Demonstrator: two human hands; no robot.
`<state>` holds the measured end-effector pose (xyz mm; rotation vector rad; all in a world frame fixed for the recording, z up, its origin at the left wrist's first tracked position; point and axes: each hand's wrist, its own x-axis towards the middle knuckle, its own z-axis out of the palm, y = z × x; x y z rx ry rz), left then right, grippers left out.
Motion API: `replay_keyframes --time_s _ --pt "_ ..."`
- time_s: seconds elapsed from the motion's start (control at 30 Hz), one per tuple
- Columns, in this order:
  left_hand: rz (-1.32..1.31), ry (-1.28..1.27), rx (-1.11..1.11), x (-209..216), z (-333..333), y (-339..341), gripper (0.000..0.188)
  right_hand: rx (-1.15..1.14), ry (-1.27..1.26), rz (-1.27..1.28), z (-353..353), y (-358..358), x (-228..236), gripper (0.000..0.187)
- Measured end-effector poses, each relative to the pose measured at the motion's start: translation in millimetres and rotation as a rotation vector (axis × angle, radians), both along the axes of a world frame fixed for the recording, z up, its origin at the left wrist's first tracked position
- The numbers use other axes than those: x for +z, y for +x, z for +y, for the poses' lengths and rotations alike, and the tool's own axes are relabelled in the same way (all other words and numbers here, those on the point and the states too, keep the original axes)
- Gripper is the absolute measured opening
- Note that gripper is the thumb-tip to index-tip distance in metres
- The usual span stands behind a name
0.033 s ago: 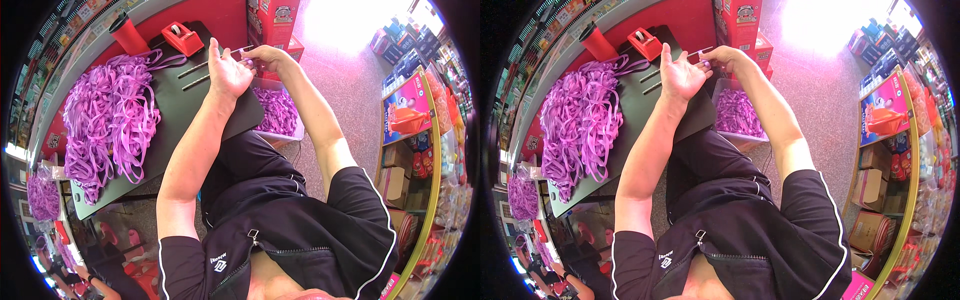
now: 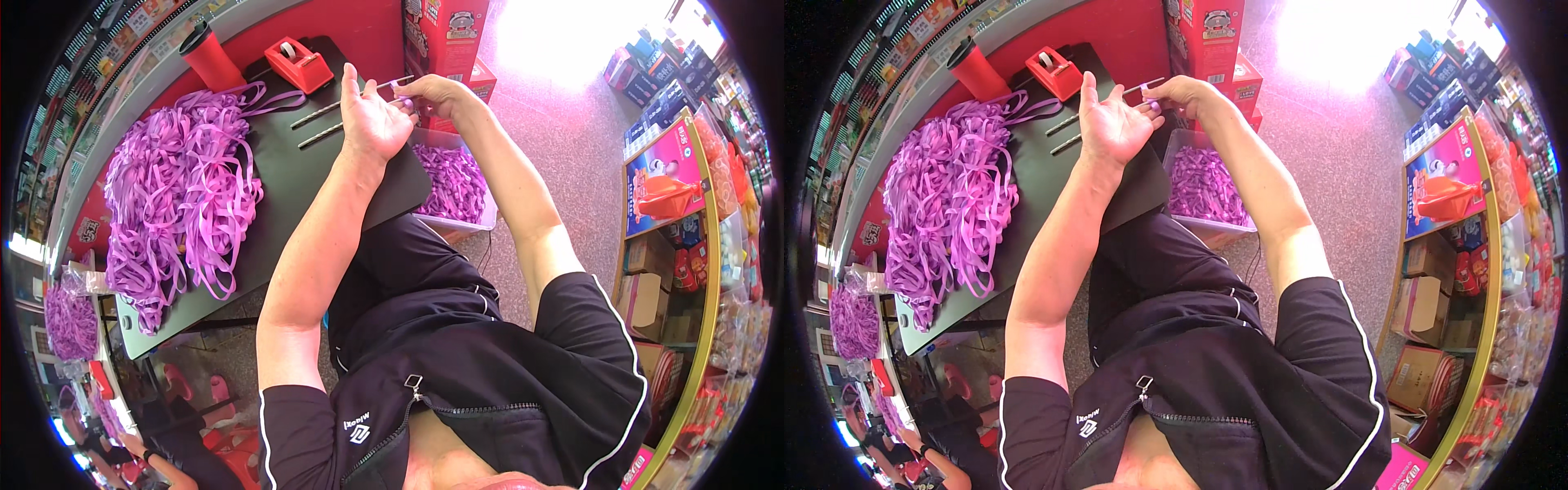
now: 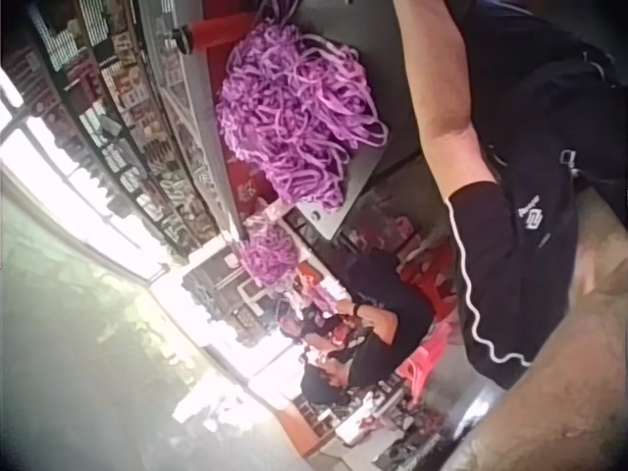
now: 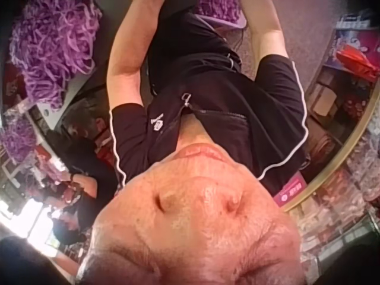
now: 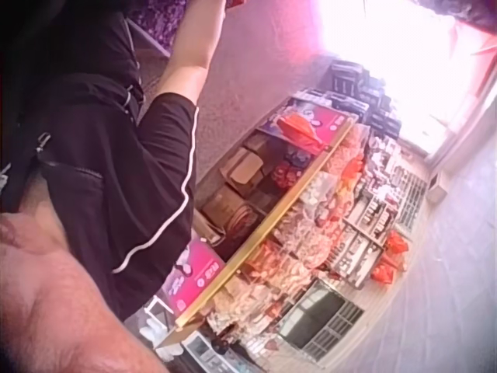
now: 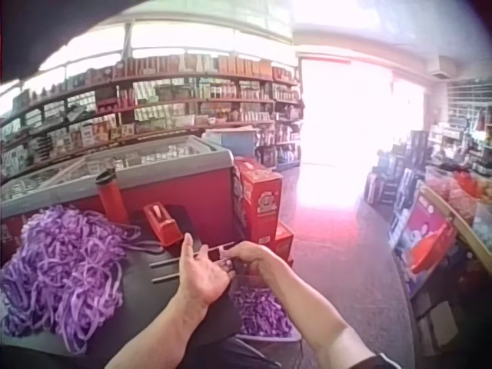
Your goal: Organizing and preparing purple ribbons using metal guide rods.
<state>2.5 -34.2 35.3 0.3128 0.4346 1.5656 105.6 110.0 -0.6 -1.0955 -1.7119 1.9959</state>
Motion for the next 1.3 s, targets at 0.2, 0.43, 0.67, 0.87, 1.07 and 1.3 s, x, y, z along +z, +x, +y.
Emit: replay_keyframes --time_s 0.2,0.43,0.67,0.87,1.07,1.3 --pt "0.391 -0.076 -0.242 8.3 -4.9 -26.3 0.102 0.020 0.056 -0.100 -4.4 -2.7 8.8 0.042" --pt "2.062 -0.145 0.115 10.3 -36.2 -56.4 0.066 0.026 -0.265 0.189 6.9 -10.1 4.4 0.043" --pt "2.508 -0.307 0.191 -19.7 -46.0 -63.9 0.077 -0.061 -0.398 0.246 15.0 -19.6 -6.2 0.017" --pt "2.546 -0.335 0.230 -25.1 -56.9 -74.9 0.077 -0.121 -0.400 0.273 14.8 -21.1 -9.6 0.020" --pt "2.544 -0.306 0.224 -24.7 -48.5 -66.4 0.078 -0.436 -0.253 0.355 71.6 95.2 -65.0 0.024" --pt "2.484 -0.106 0.280 -24.0 -17.6 -41.2 0.080 0.002 0.551 -0.461 66.7 151.6 -209.8 0.034"
